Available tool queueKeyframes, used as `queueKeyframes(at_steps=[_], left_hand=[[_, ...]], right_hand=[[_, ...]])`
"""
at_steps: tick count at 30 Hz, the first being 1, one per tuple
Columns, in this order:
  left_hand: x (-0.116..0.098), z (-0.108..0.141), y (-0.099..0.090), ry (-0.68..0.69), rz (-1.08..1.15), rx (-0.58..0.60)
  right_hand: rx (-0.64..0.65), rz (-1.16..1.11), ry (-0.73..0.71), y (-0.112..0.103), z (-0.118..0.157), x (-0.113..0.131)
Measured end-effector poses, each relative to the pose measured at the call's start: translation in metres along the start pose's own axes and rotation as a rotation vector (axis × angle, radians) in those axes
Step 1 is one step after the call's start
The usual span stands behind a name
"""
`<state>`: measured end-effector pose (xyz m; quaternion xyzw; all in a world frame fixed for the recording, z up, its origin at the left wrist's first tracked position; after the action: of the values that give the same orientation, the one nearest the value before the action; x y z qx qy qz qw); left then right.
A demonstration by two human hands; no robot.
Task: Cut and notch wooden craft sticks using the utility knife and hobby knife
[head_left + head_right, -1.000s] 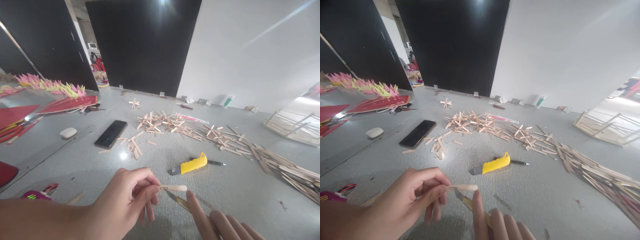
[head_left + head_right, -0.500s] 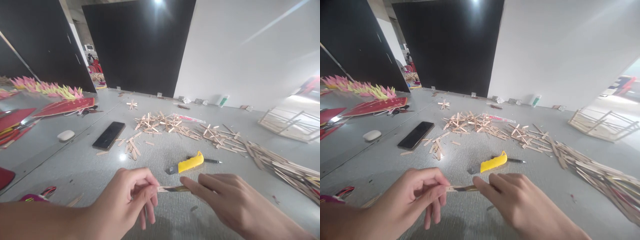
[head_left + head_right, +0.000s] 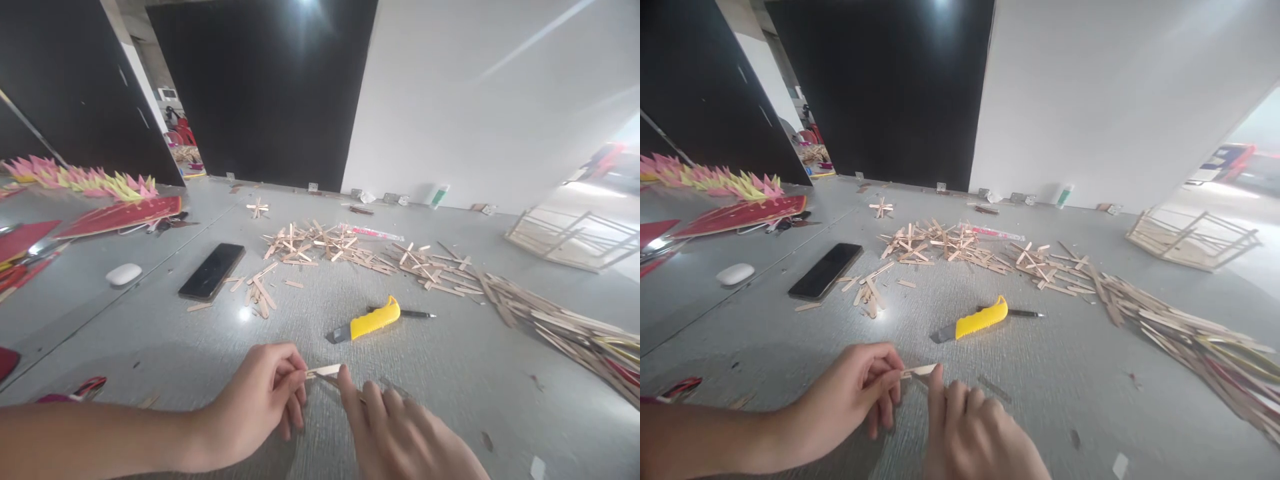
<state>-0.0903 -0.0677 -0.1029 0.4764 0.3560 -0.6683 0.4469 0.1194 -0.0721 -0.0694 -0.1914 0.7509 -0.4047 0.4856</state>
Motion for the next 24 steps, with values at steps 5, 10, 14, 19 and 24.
queueKeyframes(at_steps=[5, 10, 14, 19, 24], left_hand=[[-0.003, -0.005, -0.005, -0.118, -0.083, 0.087], [-0.008, -0.006, -0.006, -0.151, -0.151, 0.123], [-0.003, 0.000, 0.004, -0.073, -0.200, 0.070], [0.000, 0.009, 0.013, -0.061, -0.186, 0.045], [0.000, 0.009, 0.015, -0.059, -0.120, 0.019]], right_hand=[[-0.026, -0.236, -0.142, 0.043, 0.000, -0.034], [-0.013, -0.204, -0.123, 0.037, 0.003, -0.027], [-0.019, -0.048, 0.052, 0.003, 0.006, 0.007], [-0.042, -0.152, -0.010, 0.015, 0.003, -0.009], [-0.050, -0.240, -0.155, 0.042, -0.002, -0.032]])
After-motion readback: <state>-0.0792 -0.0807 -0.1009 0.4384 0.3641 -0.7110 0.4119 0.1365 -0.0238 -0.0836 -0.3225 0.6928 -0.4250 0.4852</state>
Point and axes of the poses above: each hand's wrist, its own z-axis away from the middle knuckle, its own y-axis out of the palm, x = y × z, the point moved 2 cm from there along -z, towards the middle knuckle, and after that the axes turned 4 degrees about x, right-handed, at the moved point
